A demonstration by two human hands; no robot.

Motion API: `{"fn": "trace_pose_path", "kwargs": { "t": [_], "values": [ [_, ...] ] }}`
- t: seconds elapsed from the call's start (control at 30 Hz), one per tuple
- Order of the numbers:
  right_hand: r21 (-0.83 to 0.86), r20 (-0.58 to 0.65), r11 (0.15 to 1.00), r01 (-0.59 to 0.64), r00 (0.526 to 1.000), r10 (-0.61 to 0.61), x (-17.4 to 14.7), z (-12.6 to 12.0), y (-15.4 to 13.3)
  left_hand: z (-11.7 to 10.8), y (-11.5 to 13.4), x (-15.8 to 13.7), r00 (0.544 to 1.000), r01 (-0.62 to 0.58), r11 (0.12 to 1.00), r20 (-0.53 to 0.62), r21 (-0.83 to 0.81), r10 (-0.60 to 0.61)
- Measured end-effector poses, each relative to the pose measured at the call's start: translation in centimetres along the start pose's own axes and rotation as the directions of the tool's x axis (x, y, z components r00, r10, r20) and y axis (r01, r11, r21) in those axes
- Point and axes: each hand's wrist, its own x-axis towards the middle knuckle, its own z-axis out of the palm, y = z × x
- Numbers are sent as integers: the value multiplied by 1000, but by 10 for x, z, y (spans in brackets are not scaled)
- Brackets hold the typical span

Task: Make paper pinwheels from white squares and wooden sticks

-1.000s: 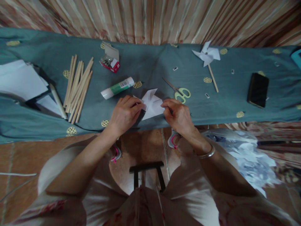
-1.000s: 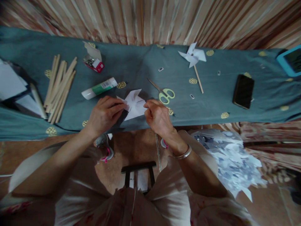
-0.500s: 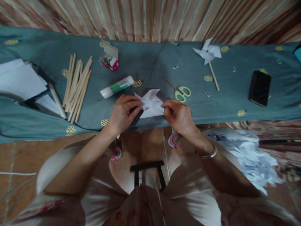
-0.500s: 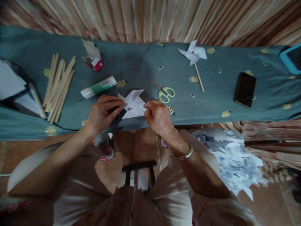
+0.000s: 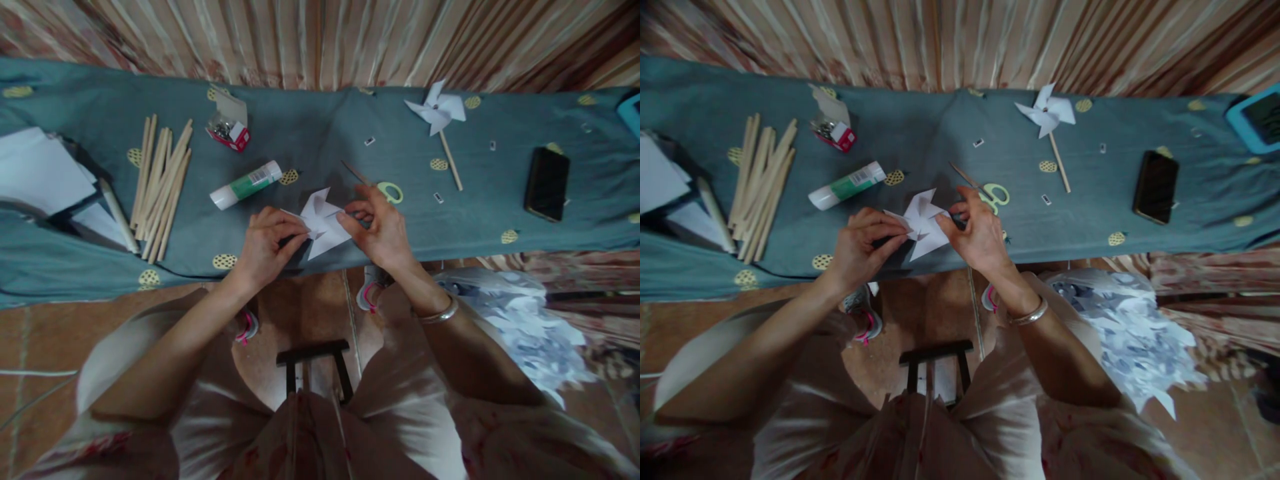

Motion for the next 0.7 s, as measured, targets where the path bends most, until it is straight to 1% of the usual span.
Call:
{"fn": "trace_pose_path", "kwargs": {
  "t": [0.1,0.17,0.3,0.37,0.43,0.53,0.6,0.7],
  "values": [
    [43,40,999,-30,999,28,4,7,4,1,0,-1,1000,4,1000,-25,-10,-4],
    [102,65,993,-64,996,58,7,11,5,0,-1,-2,999,27,1000,-47,-8,-27],
    [317,150,940,-124,986,79,14,11,4,-6,-9,1,987,97,993,-132,65,-88],
    [393,191,908,-142,979,70,17,8,3,-10,-13,5,983,128,991,-137,34,-122],
    [430,226,890,-151,972,56,19,4,0,-14,-13,10,983,165,981,-60,-106,-172],
    [434,268,887,-155,963,37,20,1,-5,-18,-9,16,964,266,901,119,-343,-240],
    [428,290,890,-155,957,27,21,0,-8,-19,-5,18,940,340,840,185,-423,-286],
    [433,307,887,-161,952,23,23,-2,-14,-23,-2,21,914,405,781,224,-475,-338]
  ]
}}
